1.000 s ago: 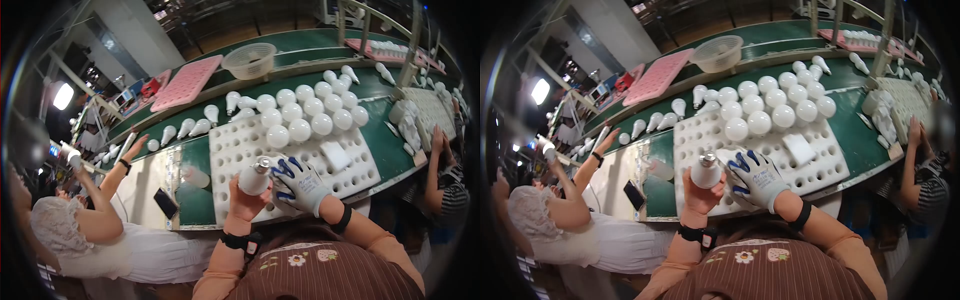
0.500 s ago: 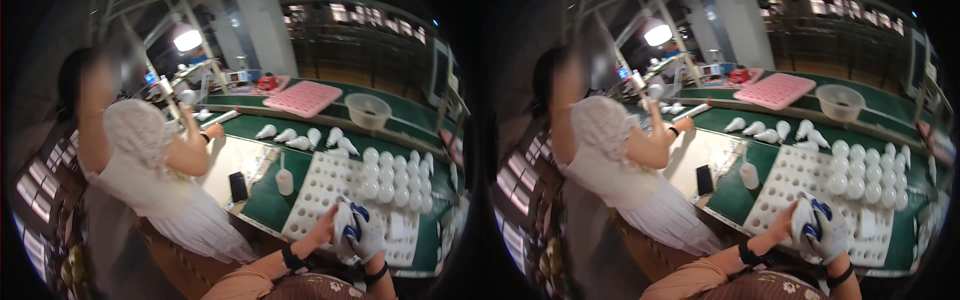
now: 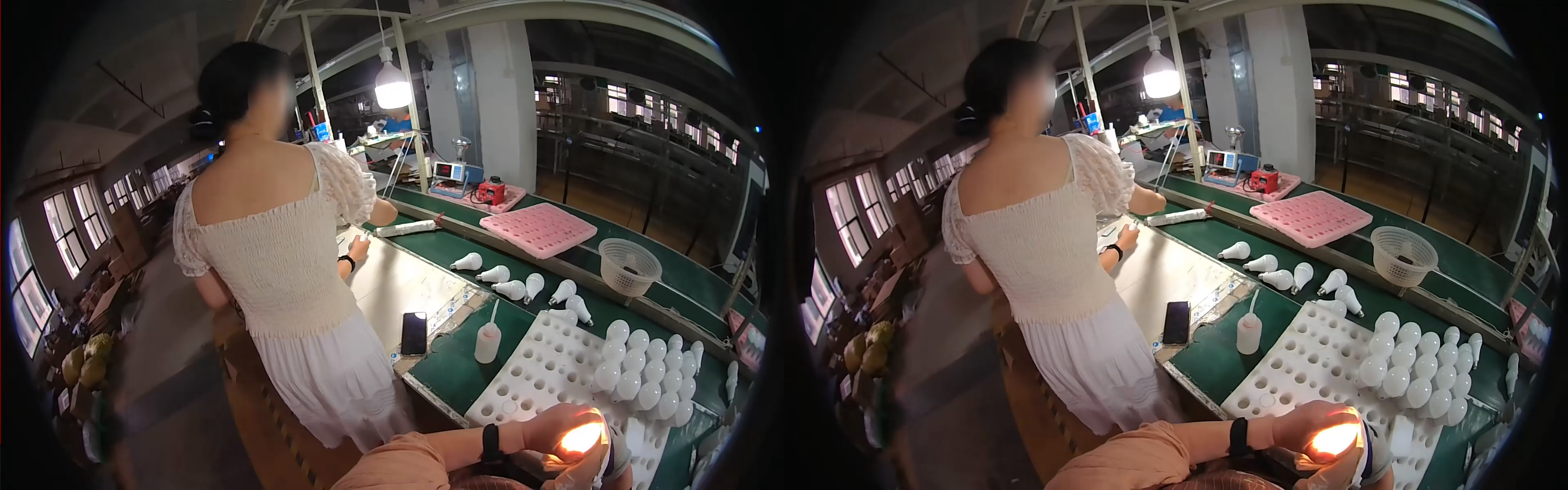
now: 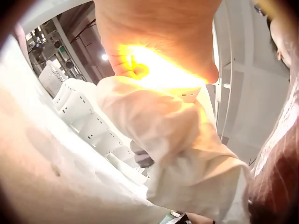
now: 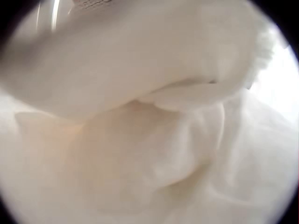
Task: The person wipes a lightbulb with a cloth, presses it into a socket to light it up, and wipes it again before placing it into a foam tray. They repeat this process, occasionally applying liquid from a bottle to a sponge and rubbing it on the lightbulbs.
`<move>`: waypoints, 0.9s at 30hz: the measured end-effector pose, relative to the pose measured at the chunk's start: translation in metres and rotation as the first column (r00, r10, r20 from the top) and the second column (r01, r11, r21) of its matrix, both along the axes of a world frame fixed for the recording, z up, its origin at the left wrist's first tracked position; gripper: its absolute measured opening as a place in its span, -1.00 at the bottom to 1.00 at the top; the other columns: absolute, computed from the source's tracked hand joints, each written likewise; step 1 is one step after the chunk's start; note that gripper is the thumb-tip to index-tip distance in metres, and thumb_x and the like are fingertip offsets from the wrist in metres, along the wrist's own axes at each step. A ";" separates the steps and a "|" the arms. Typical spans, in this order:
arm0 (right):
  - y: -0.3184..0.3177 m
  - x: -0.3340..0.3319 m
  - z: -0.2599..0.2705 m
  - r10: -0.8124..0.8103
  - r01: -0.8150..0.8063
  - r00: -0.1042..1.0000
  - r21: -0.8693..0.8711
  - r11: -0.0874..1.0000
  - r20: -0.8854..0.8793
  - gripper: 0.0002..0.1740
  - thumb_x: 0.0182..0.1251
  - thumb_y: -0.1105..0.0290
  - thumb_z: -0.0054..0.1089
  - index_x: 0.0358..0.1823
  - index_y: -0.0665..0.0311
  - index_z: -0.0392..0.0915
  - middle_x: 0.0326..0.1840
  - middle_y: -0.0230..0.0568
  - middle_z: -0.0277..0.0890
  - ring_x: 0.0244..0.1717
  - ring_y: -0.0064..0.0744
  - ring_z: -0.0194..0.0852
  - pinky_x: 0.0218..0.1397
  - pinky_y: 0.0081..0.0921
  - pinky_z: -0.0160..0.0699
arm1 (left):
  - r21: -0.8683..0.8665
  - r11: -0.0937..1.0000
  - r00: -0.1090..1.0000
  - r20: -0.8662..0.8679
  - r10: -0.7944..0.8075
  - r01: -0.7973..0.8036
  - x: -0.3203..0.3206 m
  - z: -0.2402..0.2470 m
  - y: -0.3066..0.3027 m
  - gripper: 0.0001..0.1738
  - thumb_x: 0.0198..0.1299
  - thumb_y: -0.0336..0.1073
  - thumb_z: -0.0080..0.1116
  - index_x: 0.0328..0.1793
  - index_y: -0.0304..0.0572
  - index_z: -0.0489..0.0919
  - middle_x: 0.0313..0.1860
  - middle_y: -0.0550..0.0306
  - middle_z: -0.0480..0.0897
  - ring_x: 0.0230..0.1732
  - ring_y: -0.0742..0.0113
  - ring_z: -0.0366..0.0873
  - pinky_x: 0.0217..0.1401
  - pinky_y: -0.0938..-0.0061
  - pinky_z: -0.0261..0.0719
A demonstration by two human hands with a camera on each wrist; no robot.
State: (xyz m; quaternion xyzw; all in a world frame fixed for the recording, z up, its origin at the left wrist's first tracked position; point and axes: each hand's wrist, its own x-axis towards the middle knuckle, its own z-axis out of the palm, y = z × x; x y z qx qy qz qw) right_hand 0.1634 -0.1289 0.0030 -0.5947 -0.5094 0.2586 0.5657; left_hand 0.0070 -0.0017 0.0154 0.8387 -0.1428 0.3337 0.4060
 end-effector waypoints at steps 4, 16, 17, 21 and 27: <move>-0.046 -0.001 0.007 -0.064 0.066 0.993 0.023 0.998 -0.097 -0.63 0.41 0.29 -0.01 0.08 0.40 0.51 -0.11 -0.22 0.58 -0.14 -0.37 0.52 -0.01 -0.50 0.49 | -0.027 0.999 0.996 0.078 -0.041 0.043 0.005 -0.001 -0.009 -0.29 -0.10 -0.15 0.39 0.23 -0.12 0.42 0.01 -0.03 0.56 -0.05 -0.08 0.56 -0.05 0.23 0.55; -0.008 -0.019 -0.014 -0.228 0.473 0.465 0.022 0.881 -0.856 -0.51 0.54 0.14 -0.16 0.31 0.32 0.28 0.07 -0.26 0.48 -0.04 -0.35 0.49 0.07 -0.50 0.49 | -0.672 0.720 0.982 -0.168 0.083 -0.175 0.034 -0.011 -0.052 -0.02 0.28 -0.33 0.15 0.61 -0.26 -0.27 0.40 -0.04 0.29 0.42 0.21 0.23 0.47 0.31 0.14; -0.003 -0.012 -0.035 -0.209 0.513 0.309 -0.023 0.858 -0.928 -0.50 0.55 0.14 -0.18 0.33 0.33 0.26 0.09 -0.25 0.47 -0.04 -0.35 0.49 0.08 -0.49 0.49 | -0.677 0.717 0.983 -0.172 0.069 -0.169 0.037 -0.013 -0.053 -0.02 0.28 -0.33 0.15 0.61 -0.26 -0.27 0.40 -0.04 0.29 0.42 0.21 0.23 0.47 0.31 0.14; 0.002 -0.011 -0.064 -0.115 0.392 0.374 0.045 0.919 -0.920 -0.51 0.55 0.15 -0.17 0.34 0.31 0.25 0.11 -0.25 0.45 0.06 -0.40 0.44 0.17 -0.48 0.44 | -0.701 0.711 0.994 -0.102 -0.029 -0.051 0.041 -0.043 -0.048 0.03 0.34 -0.01 0.12 0.60 -0.29 -0.32 0.24 0.01 0.48 0.23 0.35 0.40 0.37 0.41 0.29; -0.018 -0.012 -0.003 -0.248 0.436 0.697 0.124 0.891 -0.673 -0.64 0.55 0.17 -0.14 0.20 0.20 0.38 0.00 -0.37 0.44 0.01 -0.55 0.40 0.09 -0.54 0.45 | -0.989 0.005 0.851 0.123 -0.510 0.146 0.008 -0.003 -0.012 -0.30 0.28 0.36 -0.12 0.09 -0.17 0.45 -0.10 -0.03 0.58 -0.21 0.15 0.56 -0.24 0.32 0.54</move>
